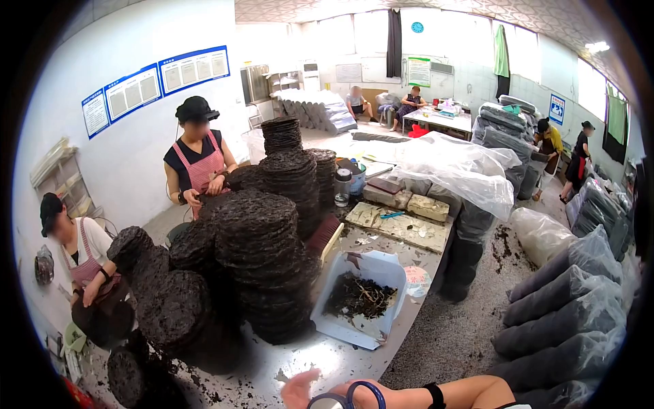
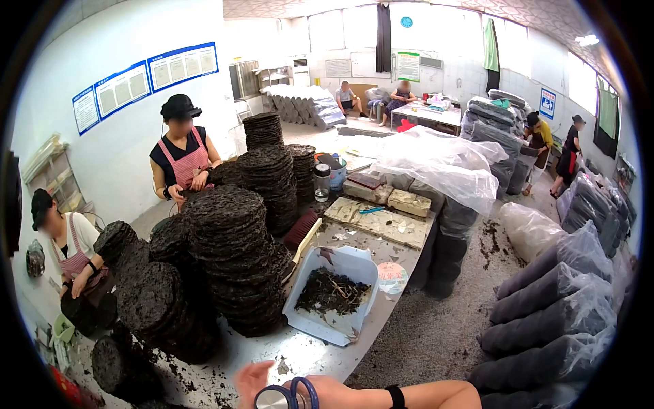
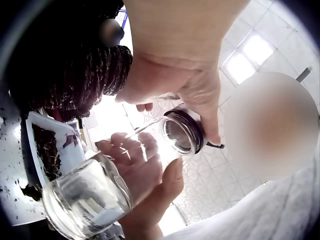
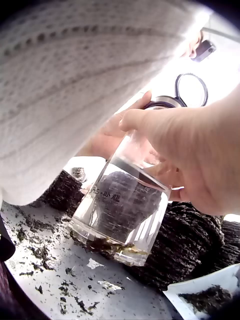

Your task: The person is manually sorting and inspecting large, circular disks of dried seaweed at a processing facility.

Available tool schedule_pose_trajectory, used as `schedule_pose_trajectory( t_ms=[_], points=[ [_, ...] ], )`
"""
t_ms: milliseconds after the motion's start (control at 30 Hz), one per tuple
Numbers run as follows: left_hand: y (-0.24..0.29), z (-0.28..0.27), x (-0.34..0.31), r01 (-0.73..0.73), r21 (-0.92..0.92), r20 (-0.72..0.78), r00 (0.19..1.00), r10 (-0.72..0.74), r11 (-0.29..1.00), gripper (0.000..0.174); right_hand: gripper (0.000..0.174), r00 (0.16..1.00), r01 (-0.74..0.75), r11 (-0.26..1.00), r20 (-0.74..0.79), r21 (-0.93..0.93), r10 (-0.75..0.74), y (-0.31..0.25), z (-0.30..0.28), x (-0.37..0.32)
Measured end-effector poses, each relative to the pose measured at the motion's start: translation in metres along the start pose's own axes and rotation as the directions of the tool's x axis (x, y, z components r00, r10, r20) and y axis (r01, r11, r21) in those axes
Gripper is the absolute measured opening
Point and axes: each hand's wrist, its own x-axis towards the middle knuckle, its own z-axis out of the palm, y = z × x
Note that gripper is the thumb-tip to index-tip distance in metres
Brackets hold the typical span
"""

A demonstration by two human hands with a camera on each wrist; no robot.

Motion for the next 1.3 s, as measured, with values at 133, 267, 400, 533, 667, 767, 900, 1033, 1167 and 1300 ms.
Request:
schedule_pose_trajectory(
  t_ms=[133,267,400,533,667,767,900,1033,1167,1300],
  points=[
    [-0.010,-0.018,-0.004,-0.101,0.183,-0.182,0.974,0.135,0.978,0.077,0.068,0.986,-0.074,0.995,-0.144,0.074,0.084,-0.009,-0.005,-0.002],
    [0.005,-0.001,-0.025,-0.005,-0.094,-0.013,1.000,0.003,0.996,0.122,0.076,0.983,-0.182,0.970,-0.064,-0.162,0.174,0.000,-0.004,-0.006],
    [0.012,0.007,-0.016,-0.200,0.205,0.185,0.969,0.162,0.958,0.115,0.089,0.987,-0.059,0.996,0.152,0.061,0.049,-0.013,-0.008,0.002],
    [-0.029,-0.001,-0.026,-0.127,0.126,0.146,0.983,0.108,0.984,0.085,0.092,0.988,0.025,0.998,0.153,0.065,-0.035,0.005,0.008,-0.014],
    [-0.055,-0.020,-0.031,-0.062,0.113,0.094,0.994,0.051,0.992,0.070,0.087,0.984,-0.175,0.983,0.051,0.047,0.173,-0.001,0.011,-0.014],
    [-0.041,-0.059,-0.031,0.011,0.254,-0.023,1.000,-0.006,0.967,0.091,0.086,0.990,-0.139,0.989,-0.012,0.053,0.140,-0.003,0.005,-0.015],
    [0.012,-0.021,-0.036,0.188,-0.133,0.167,0.972,-0.165,0.973,0.096,0.086,0.991,-0.130,0.986,-0.047,-0.104,0.125,0.009,0.020,-0.018],
    [-0.031,-0.019,-0.030,0.050,0.050,0.380,0.923,-0.065,0.997,0.102,0.085,0.999,-0.042,0.999,0.033,0.018,0.041,0.004,0.025,-0.016],
    [-0.043,-0.014,-0.018,0.028,0.167,0.237,0.969,-0.068,0.986,0.067,0.087,0.977,-0.199,0.961,0.116,0.192,0.179,0.006,0.032,-0.027],
    [-0.029,-0.039,-0.019,0.012,0.299,-0.252,0.965,0.067,0.954,0.055,0.070,0.930,-0.337,0.745,0.078,0.576,0.360,-0.026,0.021,-0.019]
  ],
)
